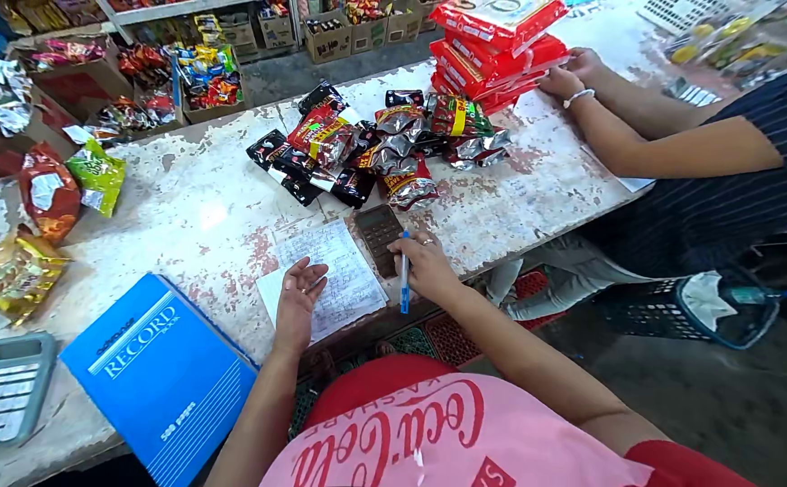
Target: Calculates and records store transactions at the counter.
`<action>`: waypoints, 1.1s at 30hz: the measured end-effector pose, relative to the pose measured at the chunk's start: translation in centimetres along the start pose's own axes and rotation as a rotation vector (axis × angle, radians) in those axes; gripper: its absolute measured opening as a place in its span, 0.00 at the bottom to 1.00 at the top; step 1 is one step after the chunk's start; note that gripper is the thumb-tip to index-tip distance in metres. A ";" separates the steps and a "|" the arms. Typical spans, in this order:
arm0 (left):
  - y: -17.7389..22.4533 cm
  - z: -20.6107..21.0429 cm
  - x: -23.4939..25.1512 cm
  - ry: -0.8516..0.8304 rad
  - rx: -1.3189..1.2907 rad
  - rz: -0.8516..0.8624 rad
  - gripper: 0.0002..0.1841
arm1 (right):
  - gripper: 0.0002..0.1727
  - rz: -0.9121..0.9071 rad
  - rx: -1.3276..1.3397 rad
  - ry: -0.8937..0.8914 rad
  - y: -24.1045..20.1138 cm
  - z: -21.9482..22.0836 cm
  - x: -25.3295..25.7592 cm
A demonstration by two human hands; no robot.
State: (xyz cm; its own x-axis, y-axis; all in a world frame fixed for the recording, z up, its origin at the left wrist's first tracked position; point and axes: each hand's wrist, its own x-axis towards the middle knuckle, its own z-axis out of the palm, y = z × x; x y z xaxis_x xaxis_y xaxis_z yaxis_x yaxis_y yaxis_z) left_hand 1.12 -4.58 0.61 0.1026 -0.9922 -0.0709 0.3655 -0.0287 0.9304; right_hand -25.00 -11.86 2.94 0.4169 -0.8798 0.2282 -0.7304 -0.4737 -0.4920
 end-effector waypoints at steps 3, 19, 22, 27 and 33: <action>-0.1 -0.1 -0.1 -0.004 -0.008 0.004 0.29 | 0.13 0.036 -0.045 0.061 1.8 -0.8 -1.2; -0.3 -0.2 0.0 -0.027 0.018 0.019 0.30 | 0.16 0.055 -0.001 -0.016 1.1 0.2 1.5; -0.3 -0.3 0.0 -0.028 0.023 0.027 0.31 | 0.16 0.019 -0.014 0.002 1.1 0.2 1.7; -0.3 -0.2 0.1 -0.026 0.016 0.014 0.30 | 0.15 -0.030 -0.011 0.053 0.7 0.8 0.9; -0.3 -0.3 0.0 -0.029 0.026 0.023 0.31 | 0.17 -0.048 0.022 0.029 1.0 0.6 -1.2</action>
State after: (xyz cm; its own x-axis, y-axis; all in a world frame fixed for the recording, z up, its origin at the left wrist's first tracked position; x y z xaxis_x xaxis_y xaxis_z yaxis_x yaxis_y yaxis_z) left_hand 1.24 -4.59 0.21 0.0839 -0.9957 -0.0397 0.3391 -0.0089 0.9407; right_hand -25.92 -11.20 1.70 0.4350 -0.8570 0.2765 -0.6979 -0.5149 -0.4979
